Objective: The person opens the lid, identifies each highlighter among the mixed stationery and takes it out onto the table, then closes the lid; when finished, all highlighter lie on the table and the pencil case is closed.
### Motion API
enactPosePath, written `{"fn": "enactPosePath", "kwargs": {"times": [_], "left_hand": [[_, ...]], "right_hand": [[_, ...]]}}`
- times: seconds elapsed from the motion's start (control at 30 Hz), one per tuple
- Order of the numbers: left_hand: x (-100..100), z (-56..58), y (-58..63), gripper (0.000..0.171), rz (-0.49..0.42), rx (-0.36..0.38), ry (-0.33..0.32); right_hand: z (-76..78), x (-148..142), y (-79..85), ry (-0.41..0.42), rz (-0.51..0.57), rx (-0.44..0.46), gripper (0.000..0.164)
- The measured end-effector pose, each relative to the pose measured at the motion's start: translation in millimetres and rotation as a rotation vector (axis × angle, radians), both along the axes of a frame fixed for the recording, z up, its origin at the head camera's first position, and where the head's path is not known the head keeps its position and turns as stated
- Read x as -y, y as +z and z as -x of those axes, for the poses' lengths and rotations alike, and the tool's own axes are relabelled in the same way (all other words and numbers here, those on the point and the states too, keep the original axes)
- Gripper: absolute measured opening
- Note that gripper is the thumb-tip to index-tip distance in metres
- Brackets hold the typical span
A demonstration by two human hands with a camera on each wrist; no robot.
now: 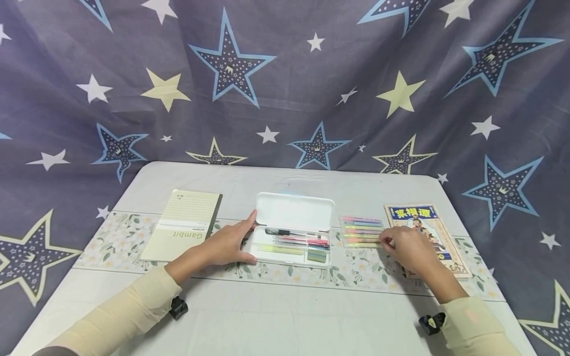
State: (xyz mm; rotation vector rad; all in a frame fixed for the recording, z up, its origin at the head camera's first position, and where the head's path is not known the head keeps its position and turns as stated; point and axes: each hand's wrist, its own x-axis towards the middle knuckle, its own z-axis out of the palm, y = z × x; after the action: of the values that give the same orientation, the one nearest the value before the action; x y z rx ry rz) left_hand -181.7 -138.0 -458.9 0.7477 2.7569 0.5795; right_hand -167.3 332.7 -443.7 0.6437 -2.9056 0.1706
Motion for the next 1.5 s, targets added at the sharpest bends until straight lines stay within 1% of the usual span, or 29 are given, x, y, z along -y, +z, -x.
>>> {"fn": "enactPosePath", "kwargs": {"times": [0.13,0.33,0.47,0.6,0.8,1.07,1.27,1.4,1.5], "left_hand": [[0,-0.1,-0.5,0.133,0.000,0.003,0.005],[1,-0.1,-2.8,0.133,0.005,-0.001,0.008],[1,-0.2,-3.7,0.132,-0.002,-0.005,0.006],[0,-0.7,-3.7,0.132,-0.009,-0.001,0.005],[1,-1.2,-2.5,0.132,-0.013,0.009,0.007],[1,-1.5,-1.3,0.132,-0.010,0.003,0.011],[1,-1.4,-1.5,0.132,-0.016,0.001,0.012],[1,-0.8,-2.7,0.132,-0.017,0.004,0.009],[1,-0.5,-3.0,0.132,-0.014,0.002,0.007]], "right_hand": [[-1.3,13,4.4,0.046,0.015,-0.043,0.008],[-0.2,39,5.7,0.107,0.064,-0.054,0.011],[2.8,59,3.4,0.149,0.091,-0.061,0.012],[3.6,77,0.1,0.201,0.091,-0.062,0.013],[2.4,102,-5.5,0.284,0.084,-0.086,0.013],[0.8,130,-6.7,0.295,0.087,-0.061,0.015],[-1.3,147,-10.1,0.343,0.096,-0.078,0.013],[-2.9,156,-11.3,0.371,0.121,-0.057,0.010],[-3.1,162,-10.8,0.371,0.126,-0.041,0.009]]}}
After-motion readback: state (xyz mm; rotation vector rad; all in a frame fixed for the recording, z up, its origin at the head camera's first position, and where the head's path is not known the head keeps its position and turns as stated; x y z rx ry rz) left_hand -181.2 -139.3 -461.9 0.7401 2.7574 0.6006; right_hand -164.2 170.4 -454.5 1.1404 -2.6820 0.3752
